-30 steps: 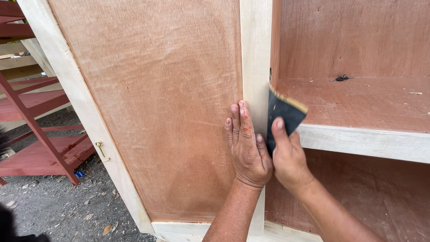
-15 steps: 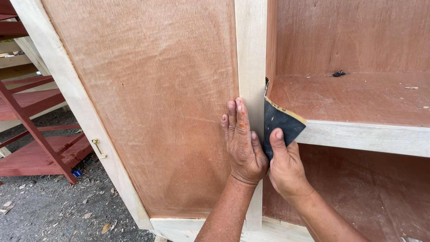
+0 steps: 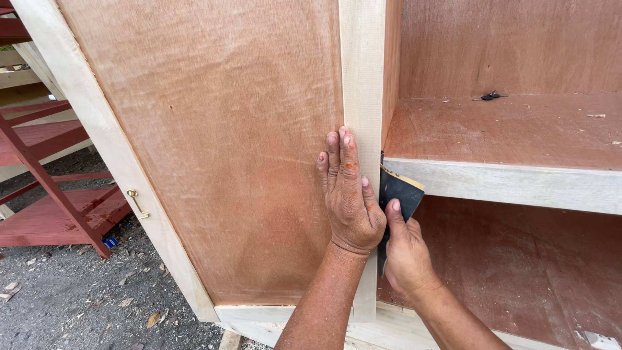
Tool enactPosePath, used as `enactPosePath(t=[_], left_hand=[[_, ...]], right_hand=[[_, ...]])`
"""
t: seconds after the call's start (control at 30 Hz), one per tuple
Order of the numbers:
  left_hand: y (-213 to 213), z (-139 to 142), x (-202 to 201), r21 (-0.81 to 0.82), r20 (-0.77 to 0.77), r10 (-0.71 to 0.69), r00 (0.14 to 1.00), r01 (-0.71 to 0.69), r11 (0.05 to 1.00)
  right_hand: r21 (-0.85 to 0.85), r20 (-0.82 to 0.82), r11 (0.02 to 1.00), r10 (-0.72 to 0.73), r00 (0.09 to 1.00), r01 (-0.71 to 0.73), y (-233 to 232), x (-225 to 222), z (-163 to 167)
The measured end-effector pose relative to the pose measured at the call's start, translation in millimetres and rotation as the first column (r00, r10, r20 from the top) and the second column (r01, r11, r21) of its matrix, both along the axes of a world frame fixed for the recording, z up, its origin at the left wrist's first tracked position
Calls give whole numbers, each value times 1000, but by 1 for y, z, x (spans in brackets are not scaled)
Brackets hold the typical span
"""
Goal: The person sands the interior of a wooden cabinet with a piece of sandpaper, working along the shelf edges and front rails by hand. They then move to the cabinet's side panel and door frame, sanding the vertical edges and corners while steadying the wood with the other hand.
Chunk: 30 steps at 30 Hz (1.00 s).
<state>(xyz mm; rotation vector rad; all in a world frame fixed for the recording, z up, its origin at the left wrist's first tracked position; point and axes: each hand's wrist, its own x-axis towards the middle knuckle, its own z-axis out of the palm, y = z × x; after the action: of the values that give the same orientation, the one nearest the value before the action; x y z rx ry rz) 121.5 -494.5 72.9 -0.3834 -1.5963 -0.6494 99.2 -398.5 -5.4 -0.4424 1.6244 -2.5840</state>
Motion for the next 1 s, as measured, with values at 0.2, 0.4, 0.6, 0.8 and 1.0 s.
enactPosePath(t=[0.2, 0.4, 0.6, 0.8, 1.0], left_hand=[[0, -3, -6, -6, 9, 22, 1000, -22, 1000], [0, -8, -9, -14, 3, 43, 999, -43, 999], [-2, -9, -11, -2, 10, 35, 999, -35, 999], [-2, -10, -12, -14, 8, 49, 999, -49, 999], [-3, -10, -11, -8, -4, 52, 999, -52, 999]], right_hand=[[102, 210, 993, -80, 974, 59, -9, 24, -42], [82, 276, 996, 4, 961, -27, -12, 12, -63], [13, 183, 999, -37, 982, 36, -19, 13, -61], [58, 452, 998, 5, 892, -35, -22, 33, -76], [-21, 165, 999, -31, 986, 35, -22, 8, -65]])
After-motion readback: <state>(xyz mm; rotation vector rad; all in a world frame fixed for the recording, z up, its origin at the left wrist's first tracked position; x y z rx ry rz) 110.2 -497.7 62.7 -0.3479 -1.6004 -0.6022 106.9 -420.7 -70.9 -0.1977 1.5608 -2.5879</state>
